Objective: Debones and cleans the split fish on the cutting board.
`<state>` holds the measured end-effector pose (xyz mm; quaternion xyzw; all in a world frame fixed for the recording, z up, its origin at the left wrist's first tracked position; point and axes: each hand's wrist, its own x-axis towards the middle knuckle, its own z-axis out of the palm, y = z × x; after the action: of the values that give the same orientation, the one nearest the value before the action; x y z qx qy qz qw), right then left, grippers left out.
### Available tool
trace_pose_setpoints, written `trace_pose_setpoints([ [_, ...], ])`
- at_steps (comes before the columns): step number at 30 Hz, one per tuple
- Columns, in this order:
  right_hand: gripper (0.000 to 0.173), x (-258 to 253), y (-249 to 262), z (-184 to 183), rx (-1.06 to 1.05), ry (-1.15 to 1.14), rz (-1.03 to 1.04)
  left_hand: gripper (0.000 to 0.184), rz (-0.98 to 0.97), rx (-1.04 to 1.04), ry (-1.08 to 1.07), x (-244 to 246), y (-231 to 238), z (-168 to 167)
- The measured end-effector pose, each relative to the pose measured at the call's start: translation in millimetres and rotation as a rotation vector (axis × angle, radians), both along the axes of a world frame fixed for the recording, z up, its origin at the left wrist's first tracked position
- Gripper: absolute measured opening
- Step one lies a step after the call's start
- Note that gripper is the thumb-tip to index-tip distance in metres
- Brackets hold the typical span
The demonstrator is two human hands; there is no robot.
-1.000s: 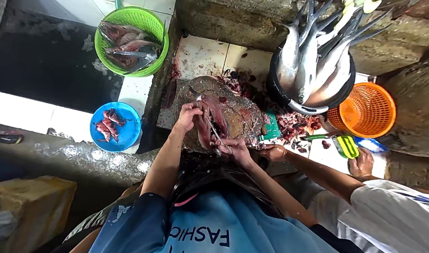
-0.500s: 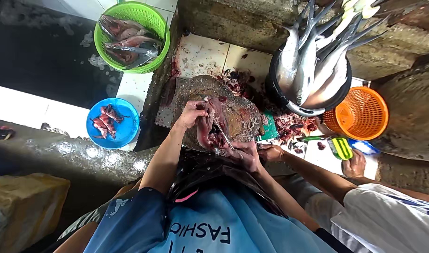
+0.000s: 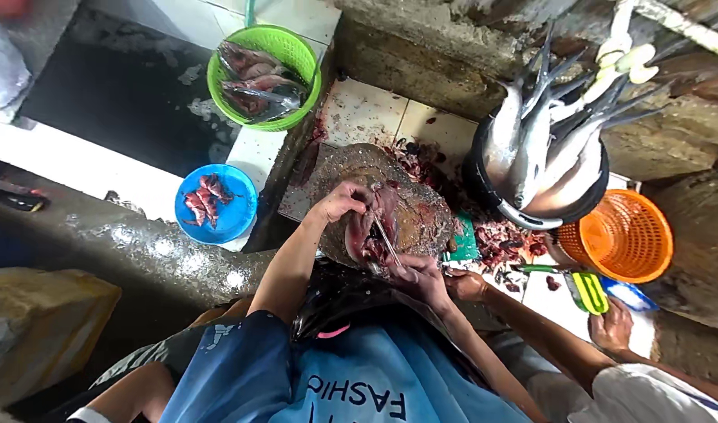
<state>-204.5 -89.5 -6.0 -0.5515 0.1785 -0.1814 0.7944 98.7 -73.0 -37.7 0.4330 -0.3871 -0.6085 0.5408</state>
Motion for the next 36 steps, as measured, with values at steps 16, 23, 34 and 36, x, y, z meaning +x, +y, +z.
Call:
trace_pose_setpoints([
  [16,0.023,7,-60,37,-0.123,0.421,-0.126,0.022,0.175,0.033,0.026,3,15,-21],
  [23,0.022,26,-29,42,-0.15,0.364,0.021,0.018,0.164,0.0,0.034,4,25,-24],
  [34,0.023,25,-26,38,-0.193,0.334,0.066,0.019,0.154,-0.012,0.047,8,29,-18],
  [36,0.024,24,-25,34,-0.134,0.302,0.069,0.016,0.155,-0.02,0.061,8,31,-19],
])
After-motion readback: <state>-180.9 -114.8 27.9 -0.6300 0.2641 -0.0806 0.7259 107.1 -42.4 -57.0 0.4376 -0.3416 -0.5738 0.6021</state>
